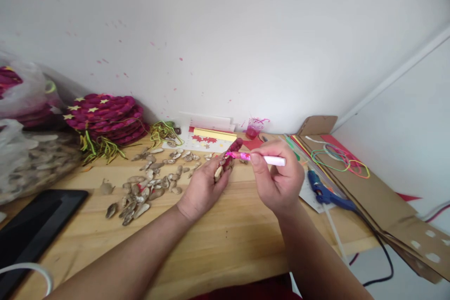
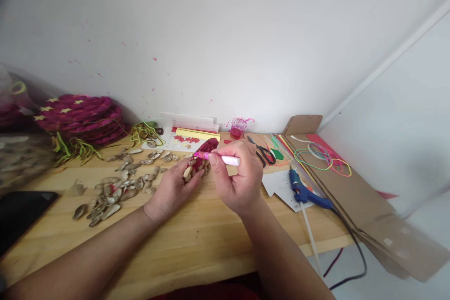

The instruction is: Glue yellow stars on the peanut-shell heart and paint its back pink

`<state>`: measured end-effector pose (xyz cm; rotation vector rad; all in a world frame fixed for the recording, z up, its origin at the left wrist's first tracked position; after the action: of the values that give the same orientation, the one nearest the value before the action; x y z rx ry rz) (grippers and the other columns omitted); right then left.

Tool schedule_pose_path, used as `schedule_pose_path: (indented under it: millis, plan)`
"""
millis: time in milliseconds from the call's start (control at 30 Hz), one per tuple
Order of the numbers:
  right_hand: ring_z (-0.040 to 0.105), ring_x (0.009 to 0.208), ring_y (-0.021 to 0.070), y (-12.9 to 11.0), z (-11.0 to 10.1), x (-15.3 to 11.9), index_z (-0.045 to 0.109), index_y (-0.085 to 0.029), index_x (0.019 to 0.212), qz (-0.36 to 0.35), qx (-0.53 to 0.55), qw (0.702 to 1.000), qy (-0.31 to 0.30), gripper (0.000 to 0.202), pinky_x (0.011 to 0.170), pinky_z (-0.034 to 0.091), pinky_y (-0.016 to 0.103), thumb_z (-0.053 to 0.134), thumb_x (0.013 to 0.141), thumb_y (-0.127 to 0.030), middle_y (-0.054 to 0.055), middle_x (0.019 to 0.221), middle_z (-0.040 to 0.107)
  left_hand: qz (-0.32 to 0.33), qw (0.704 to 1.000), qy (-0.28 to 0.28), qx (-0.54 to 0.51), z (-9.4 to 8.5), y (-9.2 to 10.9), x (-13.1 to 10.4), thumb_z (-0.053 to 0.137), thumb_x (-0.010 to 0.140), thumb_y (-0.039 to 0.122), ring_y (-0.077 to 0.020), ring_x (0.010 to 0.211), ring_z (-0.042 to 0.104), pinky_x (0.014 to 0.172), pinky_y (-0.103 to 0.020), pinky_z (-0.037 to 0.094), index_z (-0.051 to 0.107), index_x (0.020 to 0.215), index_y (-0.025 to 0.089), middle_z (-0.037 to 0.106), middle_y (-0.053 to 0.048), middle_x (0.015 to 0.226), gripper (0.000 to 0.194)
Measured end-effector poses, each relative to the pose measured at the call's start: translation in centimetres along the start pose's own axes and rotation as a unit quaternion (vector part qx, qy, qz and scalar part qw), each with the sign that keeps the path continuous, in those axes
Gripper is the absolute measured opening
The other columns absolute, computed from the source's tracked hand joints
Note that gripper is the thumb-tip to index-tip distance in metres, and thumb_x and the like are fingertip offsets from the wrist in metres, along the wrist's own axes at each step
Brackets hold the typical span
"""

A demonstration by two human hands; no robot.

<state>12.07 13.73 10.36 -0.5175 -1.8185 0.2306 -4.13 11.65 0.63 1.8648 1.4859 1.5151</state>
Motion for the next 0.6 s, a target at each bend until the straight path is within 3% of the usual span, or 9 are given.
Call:
schedule_pose_path:
  millis: [300,600]
  plan:
    - [0.064,0.081,0.0190,0.6,-0.2,0.0,0.067,-0.024,0.099,0.020,0.015,0.999,0.024,0.006,0.076,0.051,0.038,0.068,0.097,-0.018,0.002,0.088,0.070,-0.039,0.996,-0.013,-0.082,0.2,0.2,0.0,0.062,0.095,0.026,-0.0192,0.083,0.071,0.080,-0.029,0.058,0.071,0.105,0.020,0.078,-0.003,0.092,0.015]
    - [0.066,0.083,0.0207,0.9,0.2,0.1,0.067,-0.024,0.100,0.018,0.023,0.999,0.012,0.002,0.076,0.052,0.039,0.066,0.098,-0.023,0.004,0.090,0.071,-0.110,0.981,-0.029,-0.158,0.5,-0.5,-0.3,0.064,0.093,0.035,-0.0189,0.080,0.069,0.079,-0.031,0.058,0.068,0.102,0.019,0.077,-0.003,0.090,0.018]
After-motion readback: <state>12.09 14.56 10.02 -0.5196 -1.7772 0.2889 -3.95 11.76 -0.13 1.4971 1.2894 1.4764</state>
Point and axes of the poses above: each hand's wrist, its own x-axis towards the middle knuckle, its own z-axis out of the palm, y = z × x, the point moved 6 cm from there along x, towards the middle knuckle
